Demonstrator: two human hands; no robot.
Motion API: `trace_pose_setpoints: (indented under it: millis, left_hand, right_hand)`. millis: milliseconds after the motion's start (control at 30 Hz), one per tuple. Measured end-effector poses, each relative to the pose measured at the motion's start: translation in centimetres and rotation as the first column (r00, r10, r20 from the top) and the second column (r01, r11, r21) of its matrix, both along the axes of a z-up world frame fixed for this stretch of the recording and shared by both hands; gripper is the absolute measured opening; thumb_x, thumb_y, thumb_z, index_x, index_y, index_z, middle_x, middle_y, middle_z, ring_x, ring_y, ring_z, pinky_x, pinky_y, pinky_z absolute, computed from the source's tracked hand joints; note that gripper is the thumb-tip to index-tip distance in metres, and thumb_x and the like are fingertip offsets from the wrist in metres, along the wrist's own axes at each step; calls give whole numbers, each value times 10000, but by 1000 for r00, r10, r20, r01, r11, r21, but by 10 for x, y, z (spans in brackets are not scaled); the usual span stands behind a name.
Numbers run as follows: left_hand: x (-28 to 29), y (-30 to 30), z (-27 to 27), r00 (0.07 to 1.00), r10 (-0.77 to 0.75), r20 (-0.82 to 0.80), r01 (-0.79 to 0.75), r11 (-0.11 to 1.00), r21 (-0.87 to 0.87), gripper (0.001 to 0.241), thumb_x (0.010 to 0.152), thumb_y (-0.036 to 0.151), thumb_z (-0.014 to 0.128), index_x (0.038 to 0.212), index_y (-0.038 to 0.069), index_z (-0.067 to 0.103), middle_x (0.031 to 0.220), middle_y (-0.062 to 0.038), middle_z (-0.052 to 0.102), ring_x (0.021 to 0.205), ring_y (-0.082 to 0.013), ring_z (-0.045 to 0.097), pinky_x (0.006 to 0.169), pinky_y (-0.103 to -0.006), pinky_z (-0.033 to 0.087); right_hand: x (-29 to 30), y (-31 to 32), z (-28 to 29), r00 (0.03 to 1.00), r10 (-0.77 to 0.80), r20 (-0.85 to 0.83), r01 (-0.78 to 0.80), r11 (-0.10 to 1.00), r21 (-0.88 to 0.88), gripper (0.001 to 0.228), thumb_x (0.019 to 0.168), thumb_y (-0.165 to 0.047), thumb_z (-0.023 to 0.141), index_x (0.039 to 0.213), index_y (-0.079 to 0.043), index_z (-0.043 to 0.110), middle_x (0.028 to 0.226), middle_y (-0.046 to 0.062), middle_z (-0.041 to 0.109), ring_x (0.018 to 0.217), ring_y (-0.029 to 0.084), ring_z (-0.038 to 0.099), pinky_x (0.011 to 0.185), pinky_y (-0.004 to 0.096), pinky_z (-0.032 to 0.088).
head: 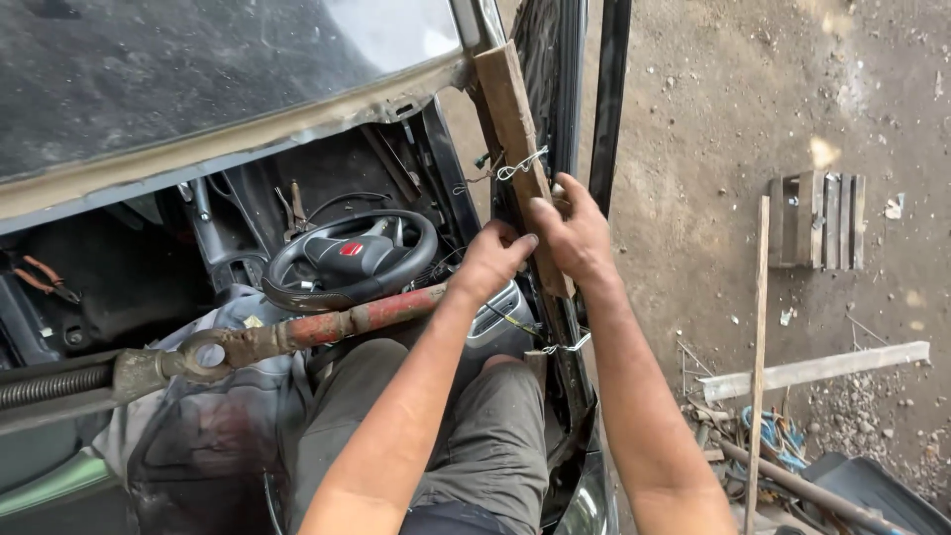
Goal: The person secures a wooden plank to the car's A-pillar using wire and pliers. They wrap the wire around the plank and the car frame, then twist and tighten it with pliers to hold the plank in place.
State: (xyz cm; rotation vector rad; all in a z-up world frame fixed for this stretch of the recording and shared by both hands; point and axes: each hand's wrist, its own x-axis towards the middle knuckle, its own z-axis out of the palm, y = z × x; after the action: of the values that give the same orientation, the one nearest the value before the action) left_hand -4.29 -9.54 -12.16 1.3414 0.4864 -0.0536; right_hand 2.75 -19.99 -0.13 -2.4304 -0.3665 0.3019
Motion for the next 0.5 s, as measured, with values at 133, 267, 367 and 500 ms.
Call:
trace_pose_setpoints:
  millis: [133,267,367,500]
  left_hand:
    - [1,8,-22,999,-34,-9,35,998,49,410,867,330,736,1061,-28,695,867,-114,743,736,-198,691,692,-341,567]
    - [-25,35,-16,987,-103,-121,110,993,52,348,892,317,672,1073,22,711,861,-114,722,710,-216,665,680,-367,541]
    - [-58,51,-51,973,-96,-211,113,991,69,316,894,295,633,1045,26,698,818,-114,714,661,-206,659,643,-359,535]
    - [-89,58,-32,979,-99,-181,129,978,166,322,912,285,624,984,-15,717,789,-115,733,655,-163,677,642,-315,530]
  right_hand:
    - [-39,-75,-21,986,-159,51,151,979,136,459,928,-333,690,1273,-35,640,1130,142,732,1027,241,711,889,355,560]
    - [-139,-184,-85,771,-362,-524,312,932,-184,312,893,-247,644,858,56,713,633,132,718,494,206,675,477,381,564]
    - [-241,-304,-256,619,120,-776,-671,596,-442,339,863,-231,539,1147,-127,692,1039,133,756,715,270,787,627,399,630]
    - [-315,-324,-329,861,-186,-473,-128,821,-556,619,797,-527,798,1147,-34,668,1202,242,701,1126,366,678,957,439,561]
